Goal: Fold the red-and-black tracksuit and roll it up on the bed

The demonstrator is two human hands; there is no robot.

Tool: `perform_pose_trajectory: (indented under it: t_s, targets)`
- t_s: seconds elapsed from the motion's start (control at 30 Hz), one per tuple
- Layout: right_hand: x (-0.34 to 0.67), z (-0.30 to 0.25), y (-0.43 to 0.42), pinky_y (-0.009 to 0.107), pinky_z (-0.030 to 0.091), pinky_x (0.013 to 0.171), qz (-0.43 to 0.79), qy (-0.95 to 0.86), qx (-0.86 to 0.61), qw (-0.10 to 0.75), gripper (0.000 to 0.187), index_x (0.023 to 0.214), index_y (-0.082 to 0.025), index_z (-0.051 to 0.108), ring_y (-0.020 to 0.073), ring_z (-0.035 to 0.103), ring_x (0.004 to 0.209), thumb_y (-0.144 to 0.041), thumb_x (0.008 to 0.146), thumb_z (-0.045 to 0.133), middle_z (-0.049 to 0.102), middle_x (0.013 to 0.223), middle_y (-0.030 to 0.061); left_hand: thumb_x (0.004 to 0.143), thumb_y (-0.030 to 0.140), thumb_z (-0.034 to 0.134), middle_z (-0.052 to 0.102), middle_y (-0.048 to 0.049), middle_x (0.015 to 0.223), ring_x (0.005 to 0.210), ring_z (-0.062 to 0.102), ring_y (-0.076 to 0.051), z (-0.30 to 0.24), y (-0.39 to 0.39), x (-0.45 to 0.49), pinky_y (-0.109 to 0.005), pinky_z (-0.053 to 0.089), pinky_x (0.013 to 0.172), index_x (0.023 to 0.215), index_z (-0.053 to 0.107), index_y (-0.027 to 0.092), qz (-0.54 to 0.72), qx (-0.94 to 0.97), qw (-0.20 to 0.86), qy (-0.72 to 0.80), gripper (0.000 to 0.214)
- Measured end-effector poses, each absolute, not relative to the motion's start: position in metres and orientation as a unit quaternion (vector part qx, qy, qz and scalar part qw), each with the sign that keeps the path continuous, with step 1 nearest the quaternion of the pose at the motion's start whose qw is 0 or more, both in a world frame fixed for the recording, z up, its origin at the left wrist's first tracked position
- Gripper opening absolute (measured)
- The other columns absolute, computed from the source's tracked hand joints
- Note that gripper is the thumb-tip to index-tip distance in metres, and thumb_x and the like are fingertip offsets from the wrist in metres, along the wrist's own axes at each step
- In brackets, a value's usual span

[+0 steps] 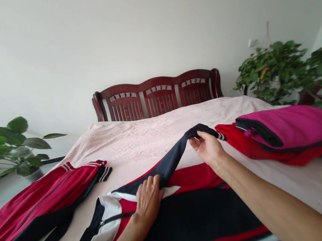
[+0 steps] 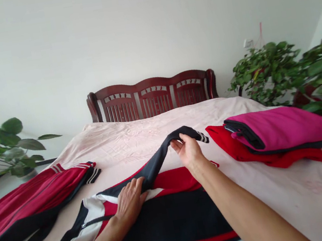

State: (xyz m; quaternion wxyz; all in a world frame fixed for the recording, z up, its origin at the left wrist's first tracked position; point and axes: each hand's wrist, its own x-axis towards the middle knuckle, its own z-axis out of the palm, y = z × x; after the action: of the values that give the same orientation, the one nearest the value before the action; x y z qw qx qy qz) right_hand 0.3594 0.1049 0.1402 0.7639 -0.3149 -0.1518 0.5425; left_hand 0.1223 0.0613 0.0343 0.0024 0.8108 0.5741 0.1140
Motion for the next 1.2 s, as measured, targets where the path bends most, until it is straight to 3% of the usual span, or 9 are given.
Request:
perform_pose_trajectory:
  t_s: [0.13, 0.33, 0.43, 0.6, 0.77, 0.9, 0.97, 1.07, 1.2]
  targets:
    - [0.343, 0.156, 0.111, 0.021, 0.059, 0.054, 0.540, -0.157, -0.303, 0.769, 0.012, 0.083, -0.018, 0.058, 0.0127, 0.068, 0.061, -0.006, 0.086, 0.055, 0.069, 0.070, -0.0004, 0.086, 0.024, 0.059, 0.053, -0.0099, 0.131, 0.118, 0.056, -0.026, 0.030, 0.058, 0.121, -0.038, 0.042, 0.097, 0.131, 0.046, 0.023, 0.178, 0.800, -0.002, 0.573, 0.046]
    - [0.311, 0.170, 0.119, 0.028, 0.062, 0.068, 0.534, -0.154, -0.273, 0.785, 0.011, 0.084, -0.019, 0.054, 0.0133, 0.070, 0.070, -0.009, 0.088, 0.056, 0.069, 0.072, -0.0008, 0.079, 0.045, 0.067, 0.051, -0.0173, 0.133, 0.124, 0.051, -0.034, 0.026, 0.073, 0.153, -0.050, 0.032, 0.105, 0.137, 0.037, 0.018, 0.297, 0.694, 0.057, 0.653, 0.070]
    - [0.289, 0.180, 0.113, 0.032, 0.062, 0.076, 0.537, -0.168, -0.234, 0.793, 0.009, 0.086, -0.019, 0.054, 0.0138, 0.070, 0.074, -0.011, 0.086, 0.059, 0.069, 0.075, -0.0009, 0.080, 0.036, 0.064, 0.047, -0.0176, 0.140, 0.132, 0.044, -0.035, 0.026, 0.088, 0.172, -0.055, 0.024, 0.110, 0.141, 0.033, 0.022, 0.385, 0.641, 0.010, 0.664, 0.069]
    - [0.276, 0.191, 0.095, 0.036, 0.061, 0.077, 0.513, -0.228, -0.200, 0.803, 0.010, 0.089, -0.019, 0.057, 0.0142, 0.068, 0.073, -0.019, 0.081, 0.064, 0.068, 0.077, -0.0019, 0.082, 0.010, 0.048, 0.057, -0.0139, 0.128, 0.124, 0.051, -0.031, 0.031, 0.099, 0.163, -0.051, 0.030, 0.110, 0.130, 0.047, 0.021, 0.436, 0.589, -0.035, 0.679, 0.050]
    - [0.328, 0.144, 0.099, 0.034, 0.060, 0.077, 0.463, -0.171, -0.307, 0.813, 0.020, 0.097, -0.024, 0.059, 0.0151, 0.067, 0.082, -0.030, 0.079, 0.067, 0.069, 0.088, -0.0018, 0.072, 0.000, 0.046, 0.048, -0.0160, 0.142, 0.136, 0.042, -0.029, 0.026, 0.069, 0.130, -0.054, 0.019, 0.118, 0.136, 0.045, 0.018, 0.380, 0.671, -0.080, 0.632, 0.067]
    - [0.381, 0.069, 0.092, 0.031, 0.060, 0.077, 0.434, -0.094, -0.500, 0.743, 0.016, 0.085, -0.025, 0.058, 0.0163, 0.068, 0.080, -0.016, 0.073, 0.064, 0.068, 0.082, -0.0022, 0.062, 0.002, 0.053, 0.040, -0.0141, 0.152, 0.145, 0.031, -0.029, 0.007, 0.036, 0.109, -0.054, 0.015, 0.121, 0.147, 0.036, 0.022, 0.274, 0.788, -0.019, 0.551, 0.089]
    - [0.399, 0.041, 0.084, 0.033, 0.060, 0.074, 0.457, -0.074, -0.533, 0.708, 0.013, 0.076, -0.024, 0.057, 0.0202, 0.069, 0.075, -0.012, 0.072, 0.061, 0.066, 0.071, 0.0002, 0.068, 0.012, 0.059, 0.045, -0.0115, 0.150, 0.142, 0.037, -0.030, 0.006, 0.030, 0.097, -0.053, 0.020, 0.120, 0.146, 0.041, 0.025, 0.205, 0.831, 0.060, 0.513, 0.081]
    - [0.412, 0.024, 0.076, 0.034, 0.060, 0.069, 0.492, -0.058, -0.537, 0.683, 0.009, 0.073, -0.022, 0.059, 0.0232, 0.070, 0.072, -0.016, 0.079, 0.056, 0.067, 0.069, 0.0040, 0.087, 0.035, 0.052, 0.061, -0.0072, 0.136, 0.125, 0.056, -0.027, 0.019, 0.042, 0.076, -0.043, 0.038, 0.110, 0.131, 0.059, 0.028, 0.152, 0.848, 0.174, 0.476, 0.045]
    - [0.416, 0.024, 0.079, 0.030, 0.059, 0.069, 0.503, -0.033, -0.513, 0.695, 0.015, 0.076, -0.020, 0.061, 0.0213, 0.070, 0.073, -0.016, 0.086, 0.051, 0.068, 0.072, 0.0056, 0.099, 0.043, 0.033, 0.068, -0.0084, 0.123, 0.114, 0.062, -0.023, 0.040, 0.079, 0.045, -0.035, 0.043, 0.100, 0.118, 0.067, 0.023, 0.148, 0.798, 0.112, 0.573, 0.044]
